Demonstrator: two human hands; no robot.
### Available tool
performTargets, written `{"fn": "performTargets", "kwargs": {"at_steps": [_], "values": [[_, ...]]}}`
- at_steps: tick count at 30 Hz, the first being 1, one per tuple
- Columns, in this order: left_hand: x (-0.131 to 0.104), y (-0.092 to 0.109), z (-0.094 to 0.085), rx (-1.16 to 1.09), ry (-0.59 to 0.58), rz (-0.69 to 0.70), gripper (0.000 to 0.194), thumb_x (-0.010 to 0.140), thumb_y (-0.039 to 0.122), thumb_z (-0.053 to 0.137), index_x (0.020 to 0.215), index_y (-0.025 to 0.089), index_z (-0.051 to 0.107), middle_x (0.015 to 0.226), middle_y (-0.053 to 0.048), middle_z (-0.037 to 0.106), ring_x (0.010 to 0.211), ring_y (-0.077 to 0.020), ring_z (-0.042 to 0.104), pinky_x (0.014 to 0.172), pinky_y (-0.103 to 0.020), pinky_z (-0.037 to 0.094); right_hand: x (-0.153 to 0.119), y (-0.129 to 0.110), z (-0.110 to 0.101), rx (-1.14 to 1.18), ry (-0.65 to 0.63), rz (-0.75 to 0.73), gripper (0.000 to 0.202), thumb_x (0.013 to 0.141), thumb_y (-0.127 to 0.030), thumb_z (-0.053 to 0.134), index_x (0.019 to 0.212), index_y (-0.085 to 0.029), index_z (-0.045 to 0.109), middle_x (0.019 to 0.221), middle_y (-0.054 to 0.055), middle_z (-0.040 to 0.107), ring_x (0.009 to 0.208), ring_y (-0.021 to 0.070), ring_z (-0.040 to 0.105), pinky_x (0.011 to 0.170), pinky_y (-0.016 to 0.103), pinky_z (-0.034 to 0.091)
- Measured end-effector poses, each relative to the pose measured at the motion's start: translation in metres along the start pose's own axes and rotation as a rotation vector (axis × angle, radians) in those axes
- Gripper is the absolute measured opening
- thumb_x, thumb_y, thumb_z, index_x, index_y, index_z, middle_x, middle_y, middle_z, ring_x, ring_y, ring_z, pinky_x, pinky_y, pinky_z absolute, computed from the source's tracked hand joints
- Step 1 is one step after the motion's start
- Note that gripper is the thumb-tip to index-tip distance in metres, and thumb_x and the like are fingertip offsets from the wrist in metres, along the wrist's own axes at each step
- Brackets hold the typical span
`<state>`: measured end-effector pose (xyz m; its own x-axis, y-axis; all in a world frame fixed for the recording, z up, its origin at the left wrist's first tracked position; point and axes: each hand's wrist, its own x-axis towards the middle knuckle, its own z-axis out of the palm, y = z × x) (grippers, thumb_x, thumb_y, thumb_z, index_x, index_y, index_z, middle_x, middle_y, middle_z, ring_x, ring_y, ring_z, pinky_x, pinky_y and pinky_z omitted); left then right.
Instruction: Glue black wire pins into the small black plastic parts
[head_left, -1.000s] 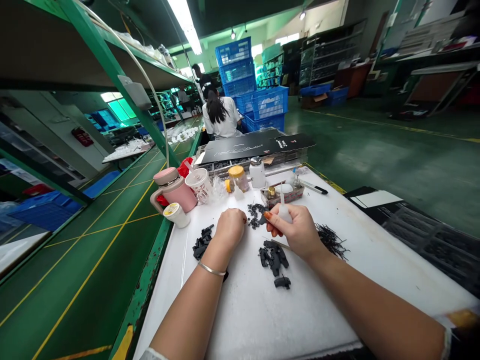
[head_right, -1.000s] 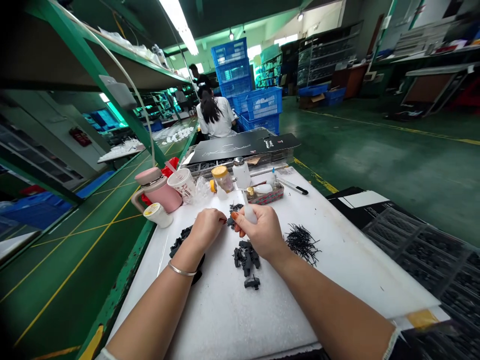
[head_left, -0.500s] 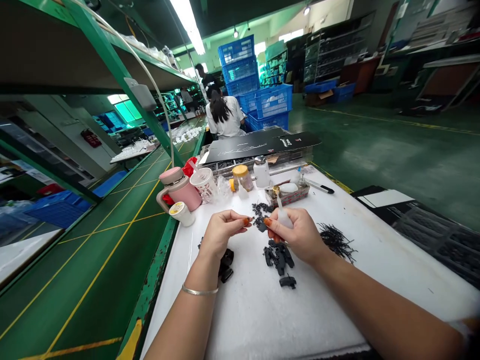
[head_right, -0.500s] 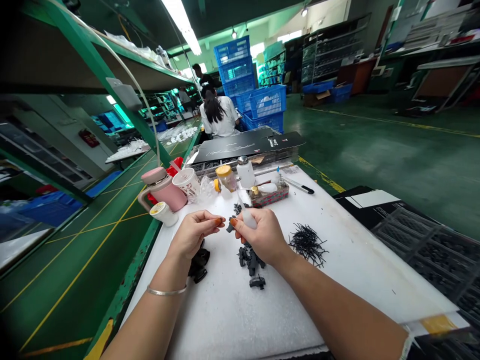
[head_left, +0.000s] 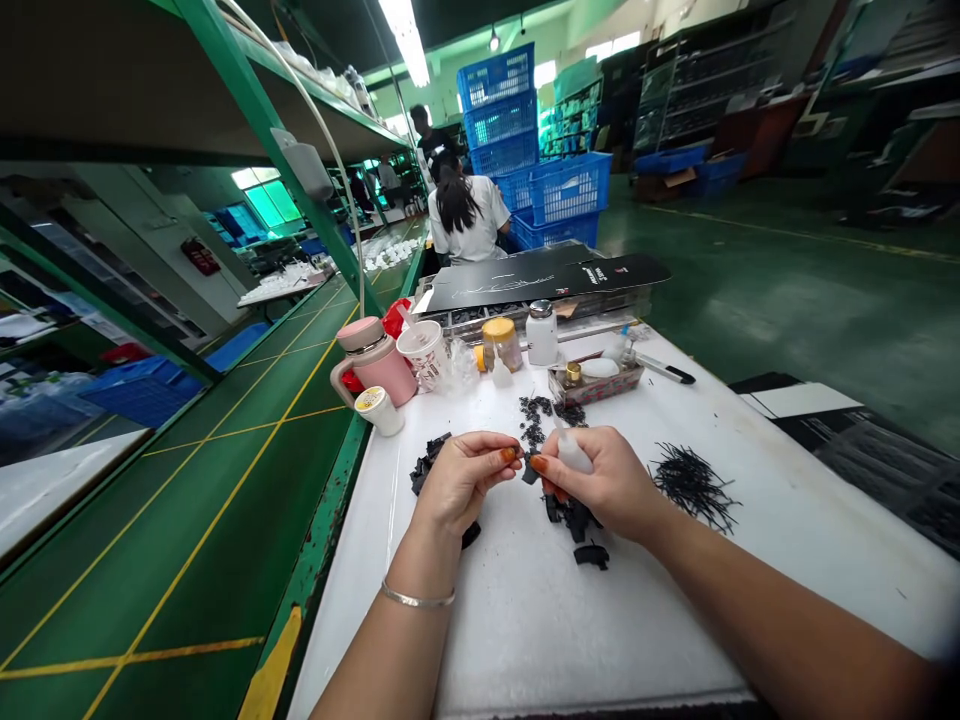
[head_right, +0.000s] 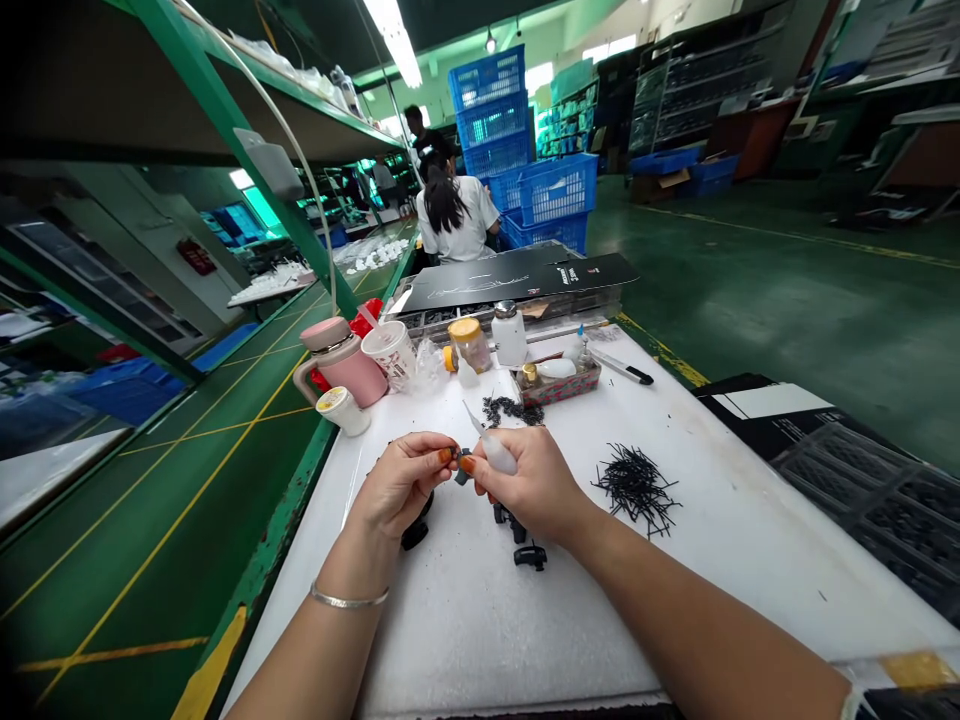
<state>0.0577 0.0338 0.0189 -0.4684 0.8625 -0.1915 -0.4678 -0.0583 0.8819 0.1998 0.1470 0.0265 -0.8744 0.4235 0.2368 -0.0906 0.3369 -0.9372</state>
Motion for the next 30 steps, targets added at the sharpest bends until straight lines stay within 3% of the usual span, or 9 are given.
{"fn": "performTargets", "kwargs": {"at_steps": [11, 18, 24, 30], "values": [[-0.0025, -0.002, 0.0011, 0.039, -0.007, 0.024, 0.015, 0.064, 0.017, 0.078, 0.074, 0.01, 0.069, 0.082, -0.007, 0.071, 0.068, -0.0112, 0.065, 0.061, -0.017, 0.051, -0.001, -0.0009, 0.0007, -0.015, -0.023, 0.022, 0.032, 0.085, -0.037, 0.056, 0.063, -0.014, 0.059, 0.054, 0.001, 0.058, 0.049, 0.0107, 0.049, 0.047, 0.022, 0.037], [-0.0024, -0.0018, -0.0011, -0.006, -0.002, -0.005, 0.019, 0.061, 0.019, 0.08, 0.07, 0.01, 0.066, 0.075, -0.005, 0.068, 0.064, -0.0094, 0.063, 0.06, -0.016, 0.049, -0.0007, -0.0007, 0.0004, -0.003, -0.025, 0.029, 0.032, 0.085, -0.039, 0.056, 0.064, -0.015, 0.059, 0.055, 0.001, 0.058, 0.049, 0.0111, 0.049, 0.047, 0.023, 0.037], [-0.0026, -0.0055, -0.0025, -0.079, -0.019, -0.03, 0.026, 0.061, 0.018, 0.081, 0.082, 0.012, 0.069, 0.075, -0.004, 0.067, 0.065, -0.0088, 0.062, 0.061, -0.016, 0.049, -0.0015, 0.0008, 0.0017, -0.003, -0.031, 0.027, 0.032, 0.084, -0.039, 0.056, 0.064, -0.015, 0.058, 0.055, 0.002, 0.058, 0.049, 0.0116, 0.05, 0.047, 0.023, 0.037], [-0.0034, -0.0073, -0.0017, -0.105, -0.073, -0.035, 0.02, 0.062, 0.019, 0.08, 0.074, 0.011, 0.067, 0.074, -0.003, 0.065, 0.065, -0.009, 0.061, 0.061, -0.017, 0.049, -0.0019, -0.0002, 0.0029, 0.012, -0.03, 0.032, 0.031, 0.084, -0.039, 0.057, 0.064, -0.015, 0.058, 0.054, 0.001, 0.058, 0.048, 0.0117, 0.049, 0.047, 0.023, 0.037]]}}
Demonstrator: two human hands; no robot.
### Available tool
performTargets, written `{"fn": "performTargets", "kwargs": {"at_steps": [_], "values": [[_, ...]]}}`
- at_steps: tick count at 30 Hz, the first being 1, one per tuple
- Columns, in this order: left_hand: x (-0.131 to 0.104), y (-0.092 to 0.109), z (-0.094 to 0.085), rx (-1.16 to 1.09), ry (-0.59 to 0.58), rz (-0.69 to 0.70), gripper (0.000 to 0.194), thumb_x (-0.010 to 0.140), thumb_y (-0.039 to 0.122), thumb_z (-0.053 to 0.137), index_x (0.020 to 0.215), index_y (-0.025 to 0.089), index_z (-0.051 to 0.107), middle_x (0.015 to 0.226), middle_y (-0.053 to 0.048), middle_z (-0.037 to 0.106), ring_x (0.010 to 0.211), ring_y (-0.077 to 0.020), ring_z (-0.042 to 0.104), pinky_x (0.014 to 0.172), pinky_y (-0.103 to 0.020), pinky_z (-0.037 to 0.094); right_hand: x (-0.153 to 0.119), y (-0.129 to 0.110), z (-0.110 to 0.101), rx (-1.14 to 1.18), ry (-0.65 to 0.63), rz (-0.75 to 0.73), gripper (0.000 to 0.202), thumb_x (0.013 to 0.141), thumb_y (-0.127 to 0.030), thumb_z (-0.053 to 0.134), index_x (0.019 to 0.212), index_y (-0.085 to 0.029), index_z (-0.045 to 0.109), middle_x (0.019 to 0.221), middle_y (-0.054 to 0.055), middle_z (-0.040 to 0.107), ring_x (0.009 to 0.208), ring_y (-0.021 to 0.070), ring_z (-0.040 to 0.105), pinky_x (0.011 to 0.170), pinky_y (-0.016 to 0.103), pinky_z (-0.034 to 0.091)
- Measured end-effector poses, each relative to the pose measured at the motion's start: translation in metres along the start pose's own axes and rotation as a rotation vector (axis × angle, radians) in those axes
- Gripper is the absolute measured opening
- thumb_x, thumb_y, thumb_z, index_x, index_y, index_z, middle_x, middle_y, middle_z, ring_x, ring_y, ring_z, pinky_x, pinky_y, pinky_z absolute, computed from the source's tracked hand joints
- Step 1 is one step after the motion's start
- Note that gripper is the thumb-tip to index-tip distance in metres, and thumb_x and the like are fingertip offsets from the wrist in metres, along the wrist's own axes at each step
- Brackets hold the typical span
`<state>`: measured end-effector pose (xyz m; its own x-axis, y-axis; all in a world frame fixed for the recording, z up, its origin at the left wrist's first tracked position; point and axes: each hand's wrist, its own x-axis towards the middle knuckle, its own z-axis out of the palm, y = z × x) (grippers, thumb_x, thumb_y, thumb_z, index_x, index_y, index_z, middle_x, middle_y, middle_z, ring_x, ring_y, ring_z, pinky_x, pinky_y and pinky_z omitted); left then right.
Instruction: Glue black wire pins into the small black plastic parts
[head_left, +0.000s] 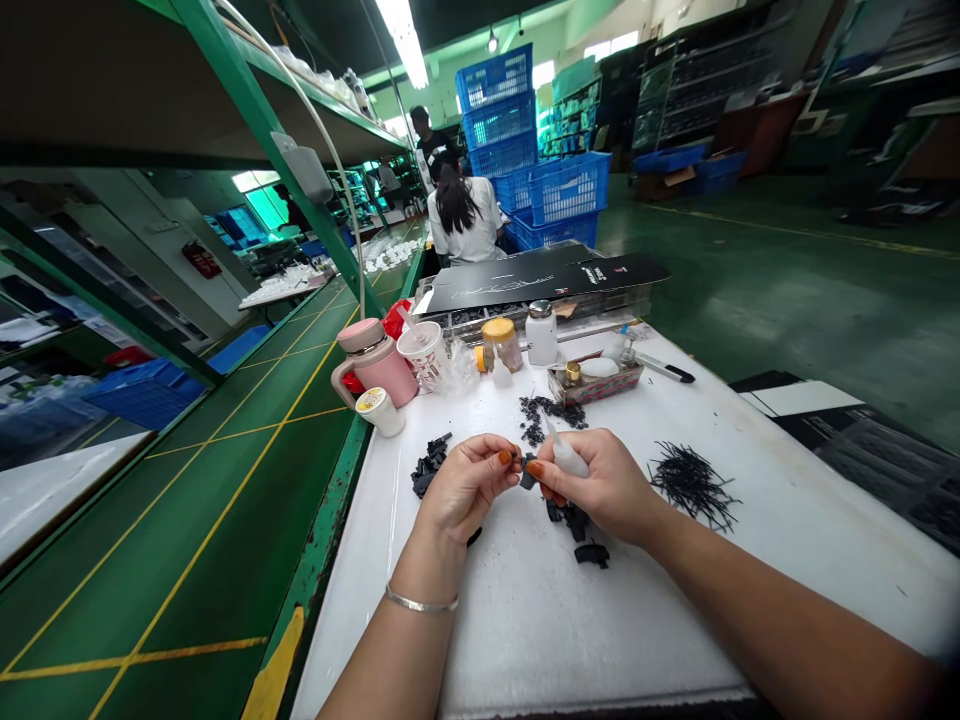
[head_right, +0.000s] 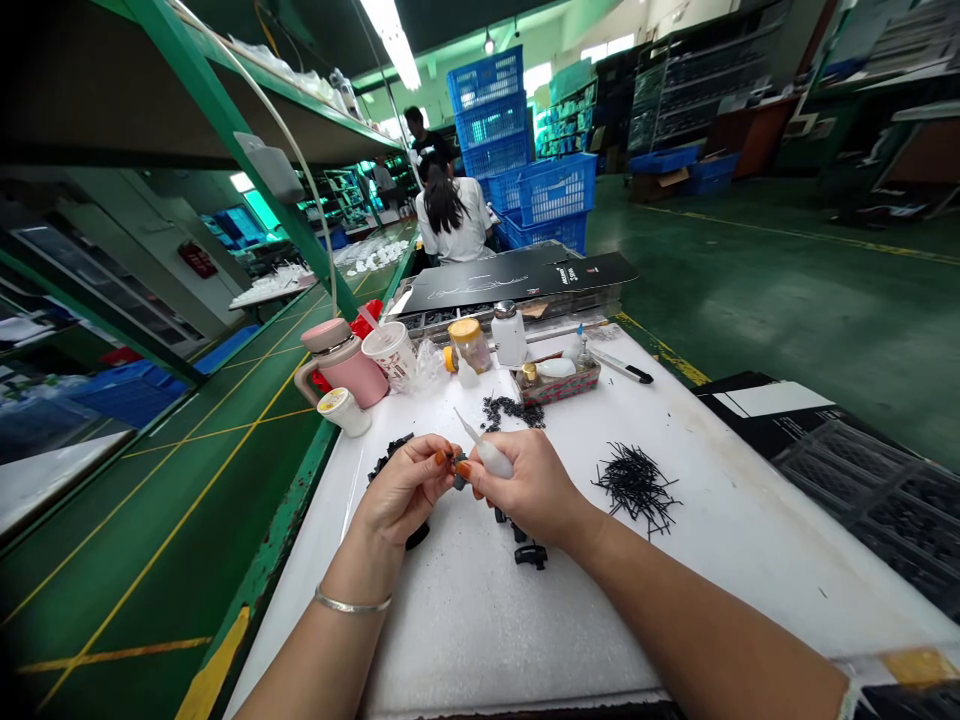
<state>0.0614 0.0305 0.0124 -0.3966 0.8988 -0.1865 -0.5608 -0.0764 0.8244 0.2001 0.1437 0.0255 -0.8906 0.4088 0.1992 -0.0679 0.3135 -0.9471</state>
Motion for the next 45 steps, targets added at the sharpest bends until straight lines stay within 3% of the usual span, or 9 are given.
{"fn": "performTargets", "kwargs": {"at_steps": [19, 27, 45], "values": [[0.0015, 0.0015, -0.006, -0.093, 0.058, 0.008, 0.028, 0.062, 0.02, 0.08, 0.071, 0.013, 0.054, 0.074, -0.002, 0.064, 0.064, -0.0085, 0.061, 0.058, -0.016, 0.05, 0.0, 0.0, 0.0008, 0.008, 0.002, -0.011, 0.029, 0.084, -0.035, 0.056, 0.062, -0.015, 0.056, 0.054, 0.001, 0.057, 0.048, 0.0108, 0.048, 0.047, 0.023, 0.037], [0.0024, 0.0008, -0.0051, -0.114, 0.049, -0.004, 0.031, 0.056, 0.017, 0.084, 0.079, 0.012, 0.063, 0.073, -0.002, 0.063, 0.064, -0.0076, 0.06, 0.059, -0.015, 0.05, 0.0, -0.0019, 0.0004, 0.005, 0.004, -0.026, 0.03, 0.084, -0.035, 0.056, 0.061, -0.015, 0.055, 0.053, 0.001, 0.056, 0.048, 0.0108, 0.047, 0.047, 0.023, 0.036], [0.0015, -0.0015, -0.0037, -0.085, 0.009, -0.001, 0.026, 0.055, 0.018, 0.084, 0.073, 0.014, 0.066, 0.078, -0.001, 0.064, 0.065, -0.0087, 0.06, 0.06, -0.02, 0.051, -0.0012, -0.0022, 0.0007, 0.012, 0.003, -0.036, 0.03, 0.084, -0.035, 0.057, 0.061, -0.016, 0.054, 0.053, 0.0, 0.056, 0.048, 0.0109, 0.047, 0.047, 0.023, 0.036]]}}
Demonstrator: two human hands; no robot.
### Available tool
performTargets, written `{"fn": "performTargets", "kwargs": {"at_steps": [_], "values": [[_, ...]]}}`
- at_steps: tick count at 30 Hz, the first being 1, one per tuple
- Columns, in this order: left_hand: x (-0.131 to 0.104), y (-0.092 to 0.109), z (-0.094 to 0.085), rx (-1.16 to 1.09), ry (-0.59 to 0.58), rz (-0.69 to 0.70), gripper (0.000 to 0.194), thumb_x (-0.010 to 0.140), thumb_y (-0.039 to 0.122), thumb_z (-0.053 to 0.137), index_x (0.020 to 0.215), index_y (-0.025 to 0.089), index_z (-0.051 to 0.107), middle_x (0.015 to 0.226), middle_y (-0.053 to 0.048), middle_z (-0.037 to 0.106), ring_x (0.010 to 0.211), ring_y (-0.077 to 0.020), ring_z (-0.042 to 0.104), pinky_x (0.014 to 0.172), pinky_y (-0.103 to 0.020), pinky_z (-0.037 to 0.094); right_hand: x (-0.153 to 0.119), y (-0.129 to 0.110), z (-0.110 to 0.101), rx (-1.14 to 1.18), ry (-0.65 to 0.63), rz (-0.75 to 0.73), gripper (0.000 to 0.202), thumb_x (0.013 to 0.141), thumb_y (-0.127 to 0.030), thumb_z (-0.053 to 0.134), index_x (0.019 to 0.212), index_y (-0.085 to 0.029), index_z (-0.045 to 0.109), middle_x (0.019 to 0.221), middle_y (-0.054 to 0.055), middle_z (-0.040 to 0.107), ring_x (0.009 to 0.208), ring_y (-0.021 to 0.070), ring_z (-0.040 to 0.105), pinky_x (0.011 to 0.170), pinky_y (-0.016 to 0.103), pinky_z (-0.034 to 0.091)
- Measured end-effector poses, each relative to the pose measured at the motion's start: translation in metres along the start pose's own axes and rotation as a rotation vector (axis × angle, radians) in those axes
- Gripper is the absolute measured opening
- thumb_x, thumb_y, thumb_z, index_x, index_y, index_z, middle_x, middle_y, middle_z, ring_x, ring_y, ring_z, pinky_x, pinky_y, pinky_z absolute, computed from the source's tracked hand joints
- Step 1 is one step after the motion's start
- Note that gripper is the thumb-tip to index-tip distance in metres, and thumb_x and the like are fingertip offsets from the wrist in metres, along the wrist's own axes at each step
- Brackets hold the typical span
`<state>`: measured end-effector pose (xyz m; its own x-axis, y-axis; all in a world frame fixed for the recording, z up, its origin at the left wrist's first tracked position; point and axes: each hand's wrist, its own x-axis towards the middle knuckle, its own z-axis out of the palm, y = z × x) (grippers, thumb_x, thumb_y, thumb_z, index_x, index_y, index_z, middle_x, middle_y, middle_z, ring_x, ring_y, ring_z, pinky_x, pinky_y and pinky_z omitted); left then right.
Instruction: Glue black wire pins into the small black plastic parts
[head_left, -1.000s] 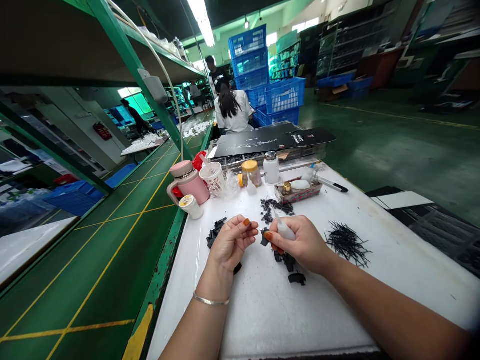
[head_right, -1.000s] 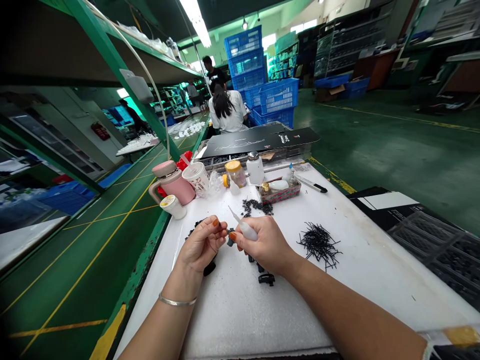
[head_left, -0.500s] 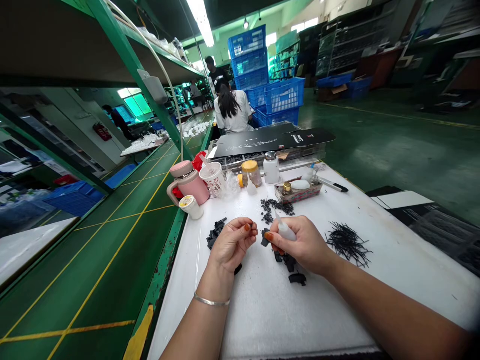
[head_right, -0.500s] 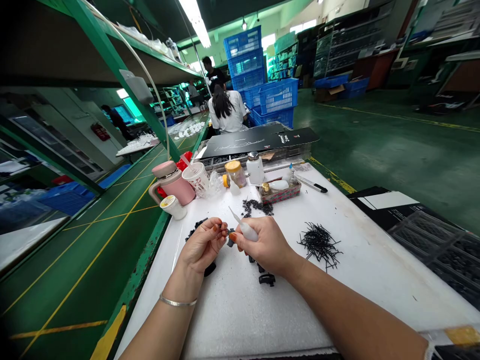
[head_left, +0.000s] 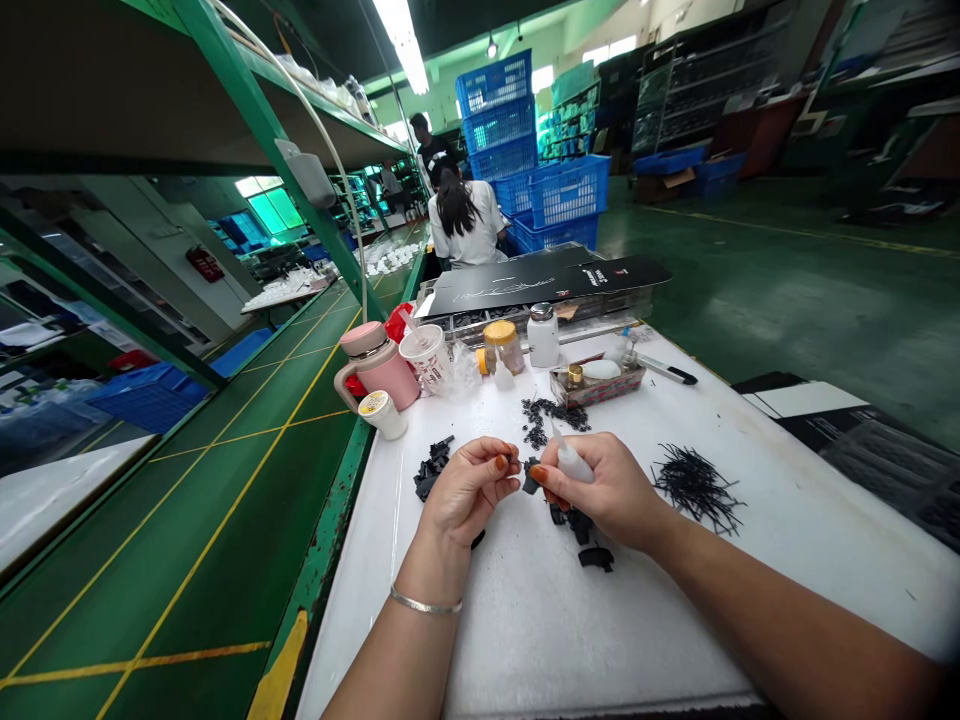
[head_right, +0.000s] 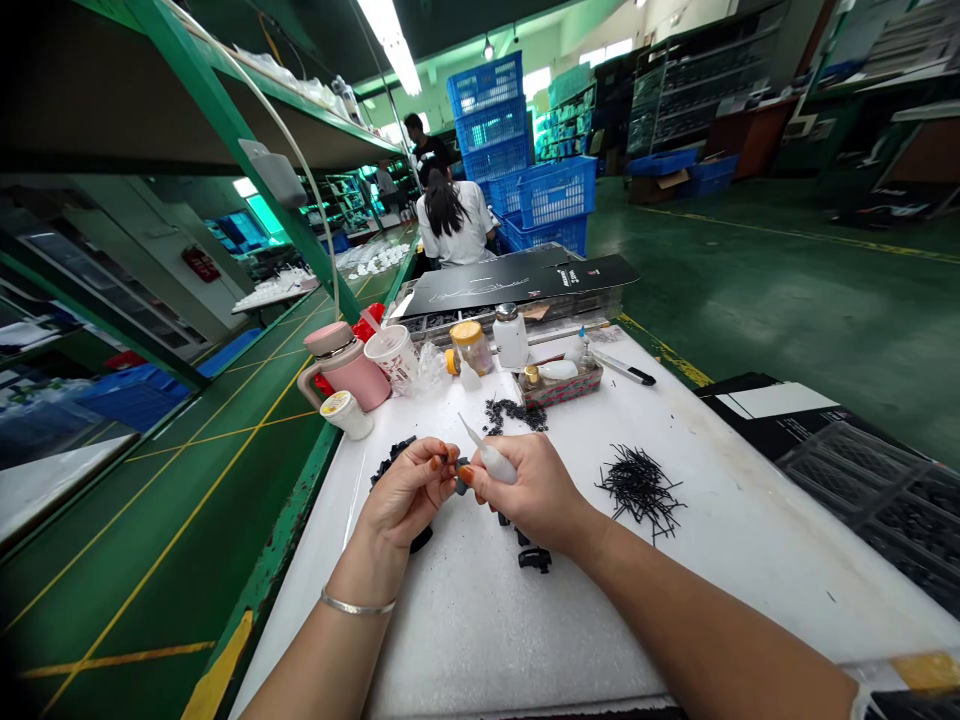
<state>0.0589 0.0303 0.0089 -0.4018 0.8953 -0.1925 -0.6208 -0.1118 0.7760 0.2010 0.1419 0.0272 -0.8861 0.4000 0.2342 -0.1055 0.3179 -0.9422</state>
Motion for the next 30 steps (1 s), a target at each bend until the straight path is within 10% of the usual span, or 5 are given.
{"fn": "performTargets", "kwargs": {"at_steps": [30], "values": [[-0.0004, -0.0023, 0.0025, 0.029, -0.059, 0.007, 0.022, 0.056, 0.014, 0.083, 0.07, 0.012, 0.066, 0.078, -0.002, 0.065, 0.065, -0.0114, 0.061, 0.062, -0.025, 0.049, 0.0003, 0.0025, 0.0024, 0.004, -0.027, 0.005, 0.028, 0.083, -0.034, 0.057, 0.062, -0.015, 0.057, 0.053, 0.001, 0.057, 0.046, 0.0108, 0.048, 0.045, 0.023, 0.037]]}}
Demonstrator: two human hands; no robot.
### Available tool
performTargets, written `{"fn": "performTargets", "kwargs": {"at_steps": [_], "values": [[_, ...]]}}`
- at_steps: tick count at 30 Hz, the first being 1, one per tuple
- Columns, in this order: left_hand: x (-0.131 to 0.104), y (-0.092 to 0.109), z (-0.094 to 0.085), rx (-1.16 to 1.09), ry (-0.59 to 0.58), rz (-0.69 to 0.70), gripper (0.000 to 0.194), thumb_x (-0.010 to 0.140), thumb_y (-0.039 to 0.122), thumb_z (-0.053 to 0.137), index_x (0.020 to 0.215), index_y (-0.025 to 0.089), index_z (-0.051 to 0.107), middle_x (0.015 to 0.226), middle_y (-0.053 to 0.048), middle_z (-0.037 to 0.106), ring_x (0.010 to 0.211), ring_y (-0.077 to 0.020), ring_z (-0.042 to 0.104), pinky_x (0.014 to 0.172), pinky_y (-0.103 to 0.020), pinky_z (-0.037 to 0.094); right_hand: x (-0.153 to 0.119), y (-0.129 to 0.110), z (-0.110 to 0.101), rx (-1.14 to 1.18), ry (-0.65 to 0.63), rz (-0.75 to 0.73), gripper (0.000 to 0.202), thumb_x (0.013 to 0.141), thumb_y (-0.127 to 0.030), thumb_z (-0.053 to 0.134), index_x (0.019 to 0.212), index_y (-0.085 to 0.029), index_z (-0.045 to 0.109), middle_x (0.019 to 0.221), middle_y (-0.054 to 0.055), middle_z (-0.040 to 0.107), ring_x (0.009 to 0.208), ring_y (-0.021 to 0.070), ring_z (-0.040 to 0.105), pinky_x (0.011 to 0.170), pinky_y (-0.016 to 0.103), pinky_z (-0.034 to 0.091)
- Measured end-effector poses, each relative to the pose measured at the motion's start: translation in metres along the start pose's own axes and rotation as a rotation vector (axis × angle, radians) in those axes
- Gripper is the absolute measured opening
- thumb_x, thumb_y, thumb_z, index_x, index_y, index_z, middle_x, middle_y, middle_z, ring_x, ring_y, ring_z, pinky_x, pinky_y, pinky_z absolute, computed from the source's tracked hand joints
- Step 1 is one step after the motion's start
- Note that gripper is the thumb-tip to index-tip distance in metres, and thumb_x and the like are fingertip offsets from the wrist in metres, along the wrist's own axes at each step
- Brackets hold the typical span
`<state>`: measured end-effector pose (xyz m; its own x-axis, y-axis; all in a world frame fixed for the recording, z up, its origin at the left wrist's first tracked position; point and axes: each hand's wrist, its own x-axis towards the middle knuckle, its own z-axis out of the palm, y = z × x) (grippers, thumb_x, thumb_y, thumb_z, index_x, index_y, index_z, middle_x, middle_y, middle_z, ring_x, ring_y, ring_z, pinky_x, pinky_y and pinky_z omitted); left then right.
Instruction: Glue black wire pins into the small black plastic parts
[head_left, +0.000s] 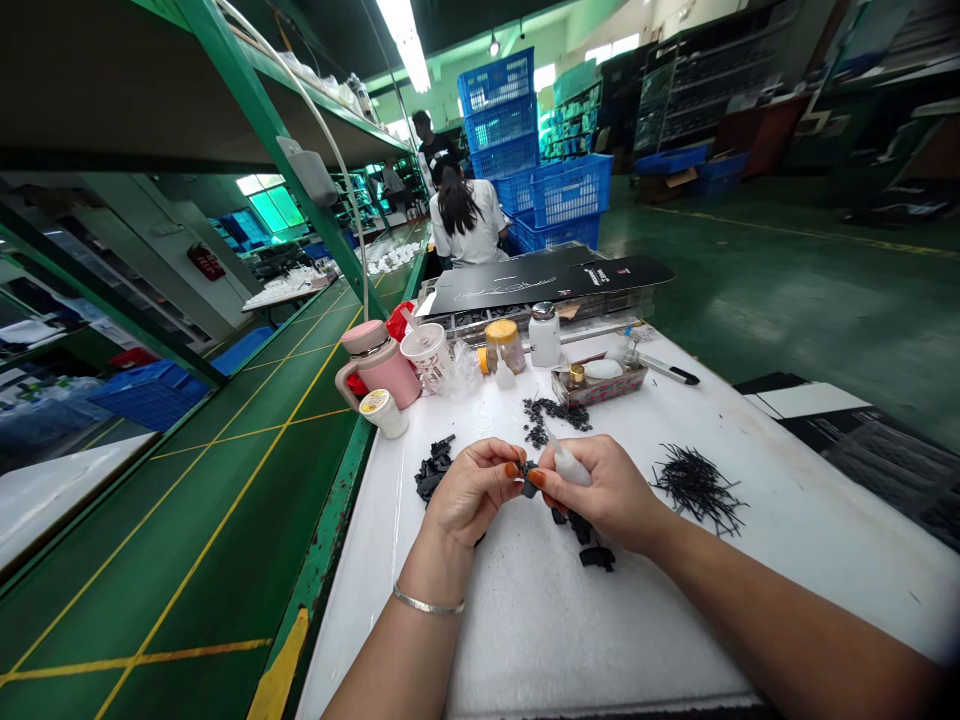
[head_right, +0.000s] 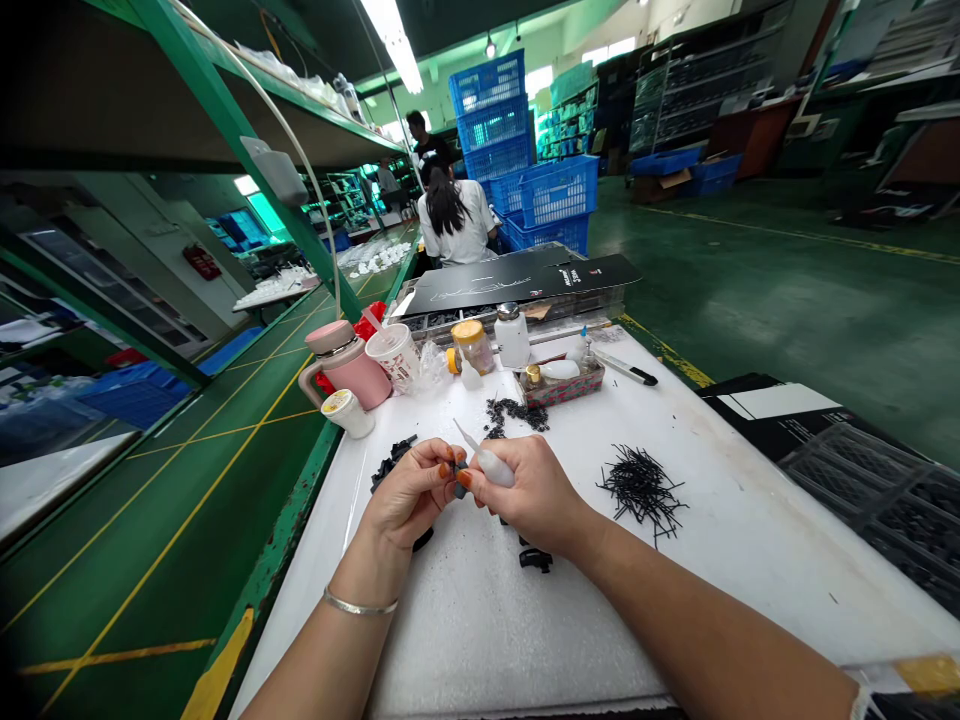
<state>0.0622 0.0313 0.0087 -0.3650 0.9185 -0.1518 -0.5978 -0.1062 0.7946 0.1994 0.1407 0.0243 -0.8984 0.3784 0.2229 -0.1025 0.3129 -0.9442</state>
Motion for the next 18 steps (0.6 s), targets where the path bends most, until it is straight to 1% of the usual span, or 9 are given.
{"fn": "performTargets", "kwargs": {"at_steps": [9, 18], "values": [[-0.0006, 0.0003, 0.0003, 0.005, 0.006, -0.002, 0.024, 0.054, 0.016, 0.084, 0.07, 0.012, 0.066, 0.077, -0.002, 0.065, 0.064, -0.0111, 0.06, 0.062, -0.024, 0.048, 0.0004, 0.0003, 0.0, -0.003, 0.004, 0.002, 0.028, 0.083, -0.034, 0.057, 0.062, -0.015, 0.056, 0.053, 0.001, 0.057, 0.046, 0.011, 0.048, 0.045, 0.023, 0.037], [0.0004, 0.0007, -0.0006, 0.007, -0.005, 0.0, 0.022, 0.055, 0.015, 0.083, 0.07, 0.012, 0.067, 0.077, -0.002, 0.065, 0.065, -0.0112, 0.06, 0.062, -0.024, 0.048, 0.0004, -0.0002, 0.0001, -0.015, 0.006, -0.003, 0.028, 0.083, -0.034, 0.057, 0.061, -0.015, 0.056, 0.053, 0.001, 0.057, 0.047, 0.0112, 0.048, 0.046, 0.023, 0.037]]}}
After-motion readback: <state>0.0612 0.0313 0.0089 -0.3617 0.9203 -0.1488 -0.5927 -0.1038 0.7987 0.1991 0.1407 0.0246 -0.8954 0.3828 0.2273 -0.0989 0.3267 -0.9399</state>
